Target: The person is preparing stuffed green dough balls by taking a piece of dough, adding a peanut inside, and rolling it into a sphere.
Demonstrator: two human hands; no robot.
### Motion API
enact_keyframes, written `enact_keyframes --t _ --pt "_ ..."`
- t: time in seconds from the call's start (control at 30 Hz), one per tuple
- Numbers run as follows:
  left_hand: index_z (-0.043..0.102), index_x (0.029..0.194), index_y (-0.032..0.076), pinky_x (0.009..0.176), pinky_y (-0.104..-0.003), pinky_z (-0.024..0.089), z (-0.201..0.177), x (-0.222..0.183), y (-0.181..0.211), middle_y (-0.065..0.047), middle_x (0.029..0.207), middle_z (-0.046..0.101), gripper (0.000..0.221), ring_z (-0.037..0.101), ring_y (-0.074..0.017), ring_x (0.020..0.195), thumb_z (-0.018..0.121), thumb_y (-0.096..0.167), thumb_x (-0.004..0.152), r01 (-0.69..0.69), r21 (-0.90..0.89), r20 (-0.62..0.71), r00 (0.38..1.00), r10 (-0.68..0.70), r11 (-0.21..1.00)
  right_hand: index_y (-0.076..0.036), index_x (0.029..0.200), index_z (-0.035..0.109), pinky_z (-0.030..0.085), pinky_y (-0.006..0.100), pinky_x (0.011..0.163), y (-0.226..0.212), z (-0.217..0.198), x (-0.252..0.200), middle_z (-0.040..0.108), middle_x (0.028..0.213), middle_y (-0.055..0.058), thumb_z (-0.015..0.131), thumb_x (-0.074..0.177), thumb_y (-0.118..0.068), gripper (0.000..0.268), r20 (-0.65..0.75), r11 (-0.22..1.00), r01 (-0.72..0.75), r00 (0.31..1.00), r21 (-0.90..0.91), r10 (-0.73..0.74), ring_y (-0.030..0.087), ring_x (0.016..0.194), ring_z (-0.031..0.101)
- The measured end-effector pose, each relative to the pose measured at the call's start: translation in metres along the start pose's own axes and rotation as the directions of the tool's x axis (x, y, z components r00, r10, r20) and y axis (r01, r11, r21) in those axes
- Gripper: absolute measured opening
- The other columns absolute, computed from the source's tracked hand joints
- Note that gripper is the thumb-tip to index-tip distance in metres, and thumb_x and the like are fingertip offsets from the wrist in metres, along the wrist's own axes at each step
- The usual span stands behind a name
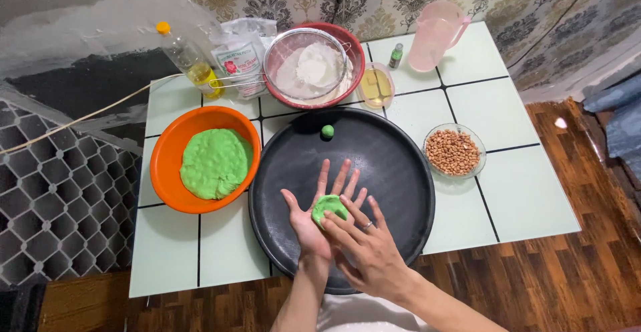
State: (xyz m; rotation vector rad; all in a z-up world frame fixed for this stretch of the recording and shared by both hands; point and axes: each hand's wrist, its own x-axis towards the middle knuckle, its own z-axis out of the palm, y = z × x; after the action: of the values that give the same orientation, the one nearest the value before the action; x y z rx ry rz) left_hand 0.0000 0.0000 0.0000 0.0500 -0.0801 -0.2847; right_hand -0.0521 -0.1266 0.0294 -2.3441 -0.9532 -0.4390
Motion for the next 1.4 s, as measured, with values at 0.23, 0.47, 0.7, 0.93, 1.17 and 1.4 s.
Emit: enact_keyframes --t 0.23,0.47,0.7,0.93,1.17,1.4 --pt "0.044 0.155 0.020 0.121 -0.057 0.026 -0.016 0.002 0.000 -0.019 0.162 0.040 0.091 0.033 -0.0370 0.152 0.054 0.078 0.085 0.057 -0.164 -0.270 0.958 -0.101 0.985 0.000 0.113 0.066 0.060 0.034 0.090 0.029 0.025 -0.038 0.071 0.110 0.015 0.057 0.077 0.027 0.046 -0.237 0.831 -0.216 0.895 0.512 0.378 0.027 0.100 0.071" --pt "0.046 0.154 0.017 0.120 -0.056 0.031 -0.037 0.007 -0.014 -0.019 0.160 0.043 0.087 0.035 -0.0388 0.151 0.058 0.071 0.087 0.102 -0.180 -0.340 0.927 -0.159 0.978 -0.007 0.103 0.074 0.059 0.025 0.084 0.153 0.062 -0.109 0.080 0.090 0.009 0.074 0.088 0.001 0.017 -0.132 0.242 -0.628 0.218 0.739 0.967 0.014 0.085 0.074" --pt "0.049 0.152 0.017 0.116 -0.049 0.038 -0.026 0.013 -0.024 -0.019 0.154 0.050 0.082 0.043 -0.0365 0.148 0.052 0.066 0.087 0.199 -0.055 -0.527 0.827 -0.198 0.978 -0.011 0.109 0.076 0.054 0.034 0.094 0.309 0.017 -0.152 0.078 0.101 0.004 0.066 0.090 -0.005 0.022 -0.479 0.409 -0.873 0.248 0.266 0.842 0.021 0.094 0.073" --pt "0.048 0.152 0.015 0.115 -0.048 0.040 -0.034 0.007 -0.025 -0.019 0.152 0.051 0.079 0.046 -0.0359 0.145 0.054 0.061 0.088 0.205 -0.042 -0.527 0.827 -0.196 0.978 -0.015 0.114 0.076 0.054 0.049 0.093 0.342 0.013 -0.142 0.079 0.110 0.010 0.064 0.083 0.003 0.038 -0.130 0.557 -0.821 0.570 -0.127 0.811 0.035 0.105 0.072" --pt "0.050 0.151 0.015 0.114 -0.048 0.041 -0.033 0.017 -0.029 -0.019 0.150 0.053 0.077 0.048 -0.0359 0.142 0.055 0.059 0.087 0.214 -0.032 -0.532 0.823 -0.198 0.976 -0.010 0.113 0.072 0.054 0.047 0.081 0.346 0.030 -0.142 0.076 0.108 0.014 0.060 0.084 0.006 0.036 -0.044 0.655 -0.718 0.681 -0.236 0.731 0.036 0.101 0.070" --pt "0.053 0.147 0.014 0.109 -0.047 0.045 -0.040 0.023 -0.037 -0.019 0.146 0.056 0.073 0.052 -0.0358 0.138 0.060 0.056 0.087 0.231 -0.076 -0.543 0.807 -0.234 0.970 -0.007 0.107 0.069 0.051 0.046 0.072 0.341 0.025 -0.136 0.075 0.091 0.013 0.062 0.089 0.006 0.024 -0.033 0.658 -0.726 0.676 -0.199 0.736 0.031 0.083 0.068"
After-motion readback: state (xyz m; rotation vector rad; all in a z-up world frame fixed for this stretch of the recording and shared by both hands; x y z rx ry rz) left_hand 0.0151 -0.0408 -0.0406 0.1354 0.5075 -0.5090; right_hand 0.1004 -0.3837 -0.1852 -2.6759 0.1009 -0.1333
